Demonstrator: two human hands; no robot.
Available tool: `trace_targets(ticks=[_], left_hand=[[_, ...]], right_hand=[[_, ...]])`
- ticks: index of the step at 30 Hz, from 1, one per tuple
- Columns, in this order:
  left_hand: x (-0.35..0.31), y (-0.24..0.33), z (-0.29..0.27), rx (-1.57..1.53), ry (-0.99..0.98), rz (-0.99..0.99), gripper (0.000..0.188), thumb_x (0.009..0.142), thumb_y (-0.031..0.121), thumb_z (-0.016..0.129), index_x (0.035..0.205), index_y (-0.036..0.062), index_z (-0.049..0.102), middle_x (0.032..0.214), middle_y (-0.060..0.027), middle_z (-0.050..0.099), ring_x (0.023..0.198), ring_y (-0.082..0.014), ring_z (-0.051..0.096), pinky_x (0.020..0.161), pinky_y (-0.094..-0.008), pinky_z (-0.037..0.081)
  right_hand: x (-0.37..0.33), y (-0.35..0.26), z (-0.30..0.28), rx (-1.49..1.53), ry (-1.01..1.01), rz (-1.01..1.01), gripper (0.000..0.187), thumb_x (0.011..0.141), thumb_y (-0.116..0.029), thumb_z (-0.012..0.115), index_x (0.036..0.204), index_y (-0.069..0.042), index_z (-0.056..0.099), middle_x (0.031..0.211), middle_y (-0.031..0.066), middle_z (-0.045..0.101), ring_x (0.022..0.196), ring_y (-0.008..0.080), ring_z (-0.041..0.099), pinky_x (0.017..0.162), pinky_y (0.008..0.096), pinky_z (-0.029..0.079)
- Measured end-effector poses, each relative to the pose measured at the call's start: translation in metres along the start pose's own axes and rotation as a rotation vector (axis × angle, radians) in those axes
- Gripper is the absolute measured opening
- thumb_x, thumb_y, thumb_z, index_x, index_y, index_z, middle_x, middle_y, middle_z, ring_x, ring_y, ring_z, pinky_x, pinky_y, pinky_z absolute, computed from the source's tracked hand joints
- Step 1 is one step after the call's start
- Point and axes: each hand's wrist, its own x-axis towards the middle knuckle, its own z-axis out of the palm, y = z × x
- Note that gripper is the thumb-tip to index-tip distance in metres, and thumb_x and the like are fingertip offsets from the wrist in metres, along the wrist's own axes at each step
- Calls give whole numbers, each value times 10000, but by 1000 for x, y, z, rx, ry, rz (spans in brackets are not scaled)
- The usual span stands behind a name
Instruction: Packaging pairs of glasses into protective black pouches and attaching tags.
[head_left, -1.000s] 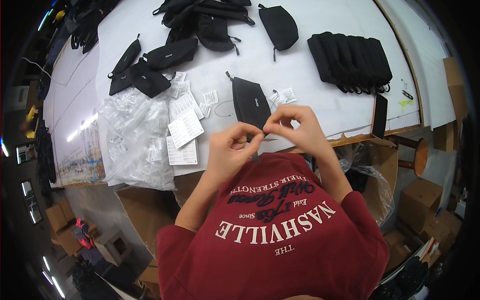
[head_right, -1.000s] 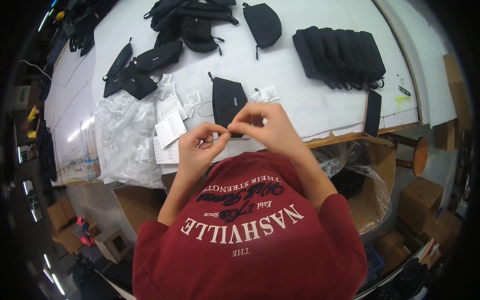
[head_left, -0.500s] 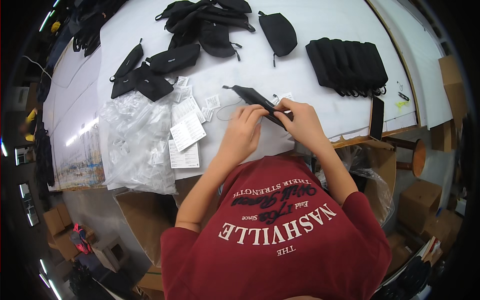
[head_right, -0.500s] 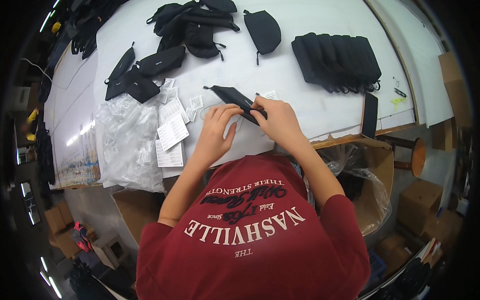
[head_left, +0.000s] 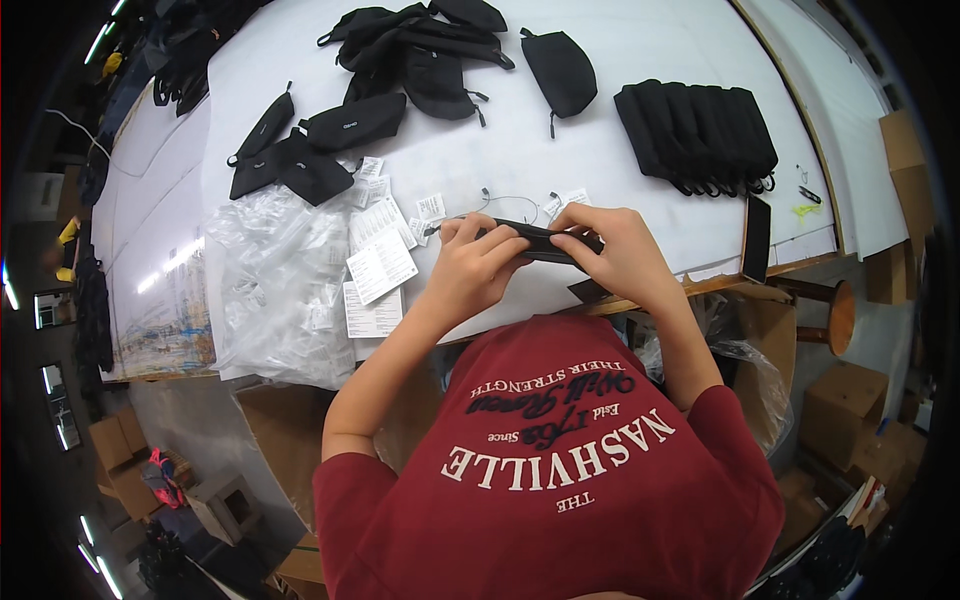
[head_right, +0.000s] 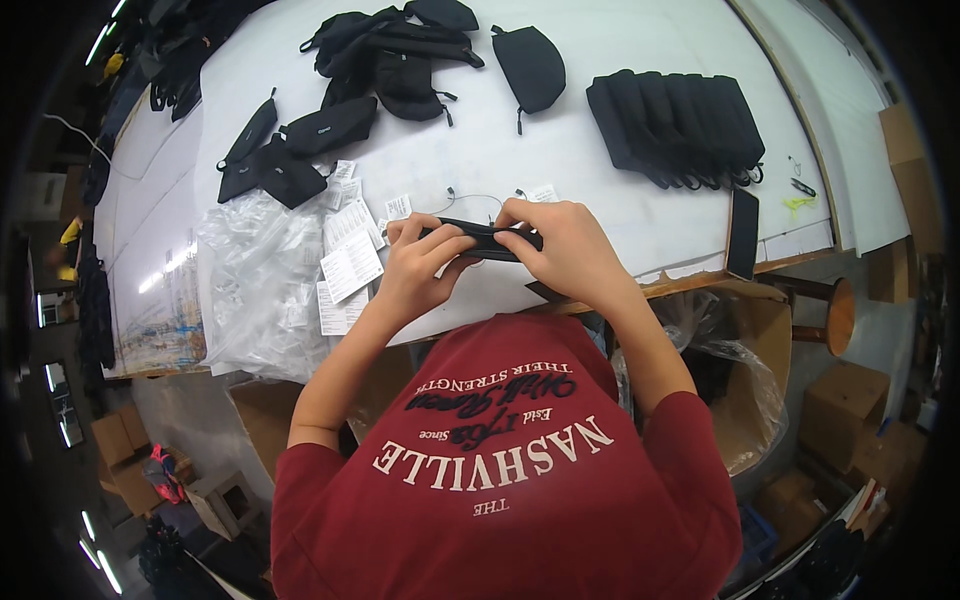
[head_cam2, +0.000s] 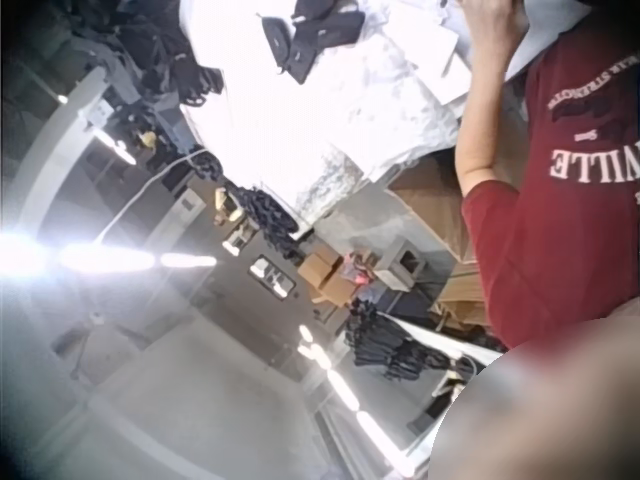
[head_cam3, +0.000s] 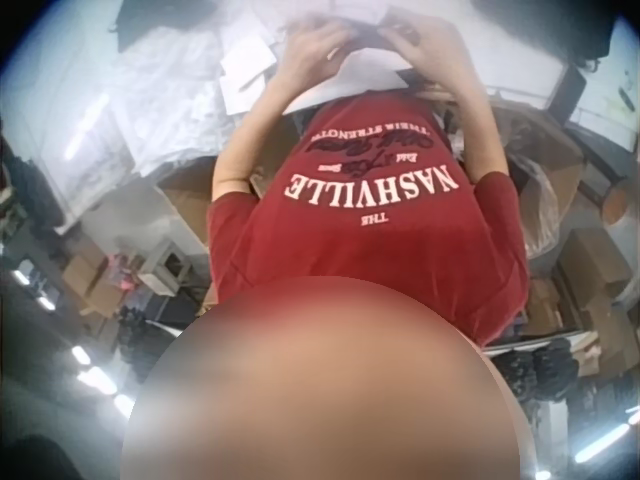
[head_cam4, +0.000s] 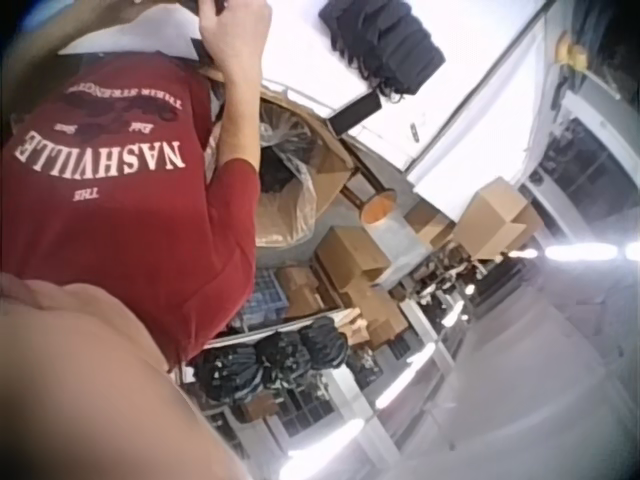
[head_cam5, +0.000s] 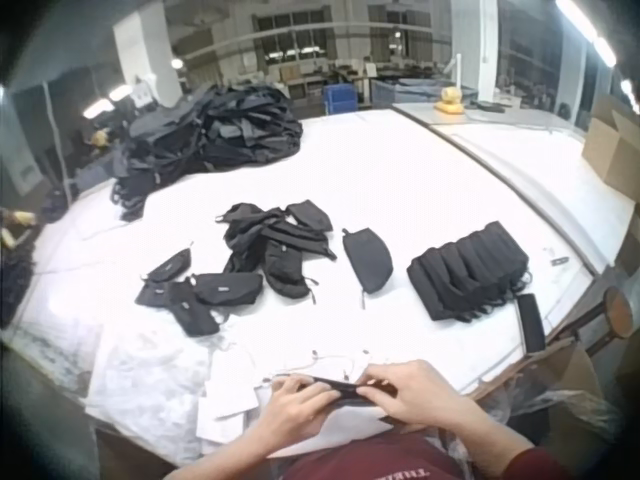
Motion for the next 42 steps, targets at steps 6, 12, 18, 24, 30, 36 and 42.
trace_targets(ticks=[6,12,18,24,30,36,42], left_hand=[[7,6,-5,-106,-27,-95,210,689,139,731,860,104,614,822,25,580,862,-191,518,755,-345,315],[7,2,-5,-110,-36,-122,193,703,116,719,854,94,601,814,10,565,826,-200,507,755,-350,317],[7,2,-6,-88,-18,-85,249,671,94,738,874,67,597,832,-27,584,809,-216,521,747,-347,330],[6,5,-3,-36,5,-44,215,678,66,721,857,51,601,814,-43,598,806,-221,547,743,-349,347],[5,-8,-8,-24,71,-84,191,719,47,682,886,32,592,809,-69,592,757,-253,567,671,-358,406],[2,-7,-14,-369,29,-509,163,826,75,643,949,-16,588,987,-140,655,788,-317,641,679,-325,497],[-6,-18,-26,-401,-12,-681,280,855,115,632,1109,0,601,1027,-161,659,851,-291,658,731,-313,495]], right_hand=[[2,5,2,1,10,-21,112,831,-94,635,897,-4,630,718,100,641,634,181,628,611,267,468],[3,5,6,28,16,-36,116,835,-98,633,905,-6,632,705,100,635,632,166,627,606,261,466],[5,6,6,77,10,-30,118,832,-99,637,896,-1,634,722,95,645,641,162,629,613,256,470],[8,15,13,209,83,-58,132,821,-149,653,843,-22,626,695,104,651,633,220,660,589,296,494],[9,48,15,813,69,-15,511,858,-368,619,1242,-47,516,1158,125,589,1096,216,561,954,336,416],[-14,80,37,310,-45,167,575,742,-270,764,1203,-5,545,1068,118,624,1040,208,578,968,343,411],[-16,65,8,968,51,230,484,832,-111,663,1268,-22,472,874,55,661,792,90,591,716,220,457]])
